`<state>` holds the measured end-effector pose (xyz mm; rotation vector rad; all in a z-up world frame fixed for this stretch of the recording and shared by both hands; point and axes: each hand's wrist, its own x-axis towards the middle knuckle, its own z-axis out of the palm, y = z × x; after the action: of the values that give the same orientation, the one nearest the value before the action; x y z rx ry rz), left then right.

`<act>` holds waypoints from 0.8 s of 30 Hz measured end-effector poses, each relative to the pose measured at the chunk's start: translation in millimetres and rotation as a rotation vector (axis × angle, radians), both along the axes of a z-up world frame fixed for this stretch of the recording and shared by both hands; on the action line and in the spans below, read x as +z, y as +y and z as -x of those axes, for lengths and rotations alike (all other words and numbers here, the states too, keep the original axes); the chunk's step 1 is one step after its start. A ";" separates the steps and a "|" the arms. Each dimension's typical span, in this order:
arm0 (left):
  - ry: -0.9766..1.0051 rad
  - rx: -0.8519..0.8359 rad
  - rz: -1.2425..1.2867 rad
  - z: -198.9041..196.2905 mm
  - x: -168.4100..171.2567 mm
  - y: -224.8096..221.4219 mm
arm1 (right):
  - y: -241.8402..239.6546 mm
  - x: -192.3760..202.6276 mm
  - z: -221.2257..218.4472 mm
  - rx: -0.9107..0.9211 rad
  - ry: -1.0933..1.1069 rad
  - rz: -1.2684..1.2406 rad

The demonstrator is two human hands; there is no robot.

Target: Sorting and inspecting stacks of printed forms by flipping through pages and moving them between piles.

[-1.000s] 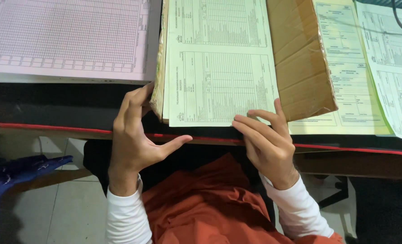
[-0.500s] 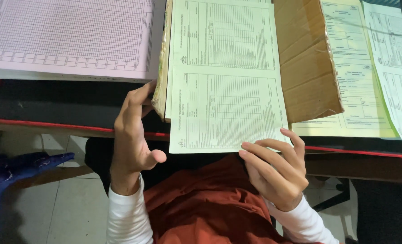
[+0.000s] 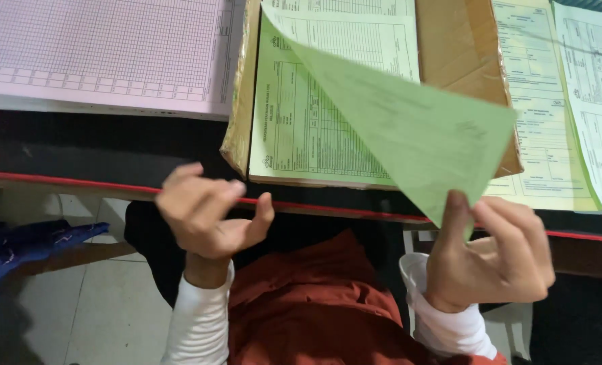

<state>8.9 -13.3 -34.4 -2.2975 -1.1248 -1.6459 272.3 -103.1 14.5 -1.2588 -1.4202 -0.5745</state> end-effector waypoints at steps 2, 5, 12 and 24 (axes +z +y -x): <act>0.191 0.028 -0.057 -7.0 9.1 -5.4 | 6.5 2.5 -4.6 -0.089 0.016 -0.044; 0.338 -0.106 -0.131 -22.8 36.1 -11.4 | 13.8 5.6 -6.2 -0.131 0.062 -0.110; 0.358 -0.227 -0.078 -21.7 38.2 -24.7 | 15.3 29.7 8.9 0.330 -0.276 0.021; 0.241 -0.303 -0.105 -17.9 40.3 -43.1 | -0.3 46.0 16.6 0.372 -0.406 0.379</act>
<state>26.8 -56.4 5.9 -2.6079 -0.6529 -1.4181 255.6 -103.4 60.5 -1.1589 -2.1240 -0.3210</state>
